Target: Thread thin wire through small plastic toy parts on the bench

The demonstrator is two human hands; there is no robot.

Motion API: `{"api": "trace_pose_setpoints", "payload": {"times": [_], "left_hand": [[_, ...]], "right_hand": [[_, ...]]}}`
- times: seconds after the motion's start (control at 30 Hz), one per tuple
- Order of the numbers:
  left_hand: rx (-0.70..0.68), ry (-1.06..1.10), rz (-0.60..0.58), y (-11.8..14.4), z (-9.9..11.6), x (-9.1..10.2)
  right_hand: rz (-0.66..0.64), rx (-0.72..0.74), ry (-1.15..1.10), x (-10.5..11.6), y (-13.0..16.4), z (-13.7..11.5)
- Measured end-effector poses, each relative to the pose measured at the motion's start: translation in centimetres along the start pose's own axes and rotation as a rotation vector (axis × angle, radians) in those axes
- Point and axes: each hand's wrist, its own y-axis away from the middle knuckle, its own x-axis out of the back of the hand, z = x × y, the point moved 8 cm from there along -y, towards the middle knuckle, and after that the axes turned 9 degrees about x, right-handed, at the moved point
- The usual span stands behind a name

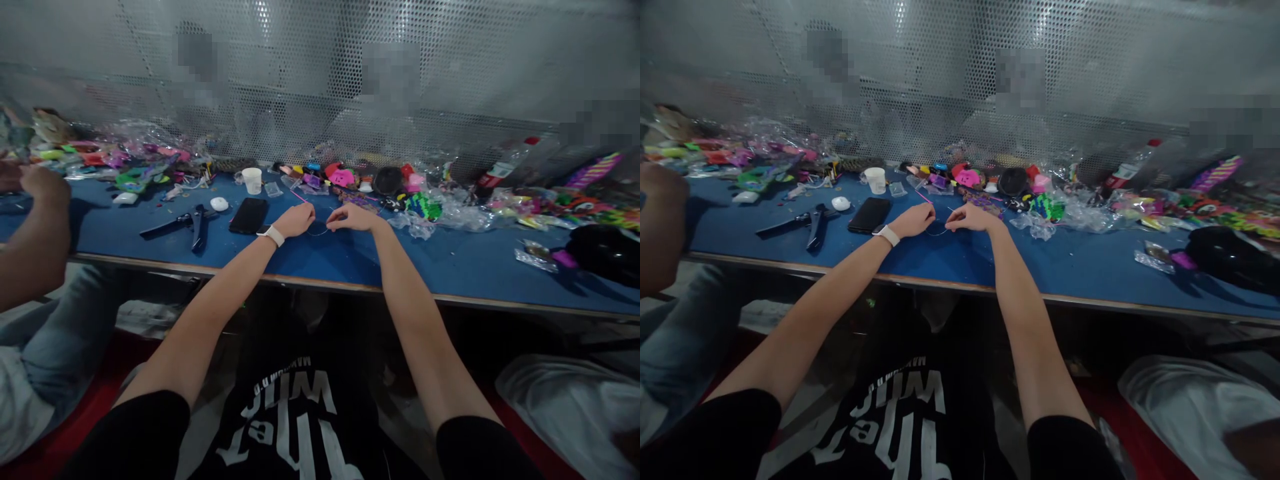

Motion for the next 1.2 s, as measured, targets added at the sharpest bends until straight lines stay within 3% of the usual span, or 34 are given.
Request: {"api": "trace_pose_setpoints", "payload": {"times": [0.1, 0.2, 0.33, 0.5, 0.63, 0.83, 1.2], "left_hand": [[0.050, 0.124, 0.096, -0.4, -0.4, 1.0], [0.101, 0.320, 0.135, -0.7, -0.8, 1.7], [0.156, 0.644, 0.009, -0.8, -0.7, 1.1], [0.188, 0.872, -0.136, -0.2, 0.0, 0.3], [0.146, 0.918, -0.184, 0.1, 0.6, 0.4], [0.111, 0.922, -0.167, 0.3, 0.8, 0.5], [0.071, 0.973, -0.161, -0.2, 0.6, 0.3]], "right_hand": [[0.054, 0.002, -0.056, 0.0, -0.3, 0.0], [0.198, 0.043, -0.106, 0.9, -0.5, -0.3], [0.373, -0.009, -0.199, 2.1, 0.0, 0.0], [0.432, 0.011, -0.235, 2.7, 0.2, 0.1], [0.481, 0.091, -0.360, 3.1, -0.1, 0.3], [0.446, 0.163, -0.497, 2.9, -0.4, 0.2], [0.443, 0.089, -0.649, 2.0, -0.8, 0.5]]}}
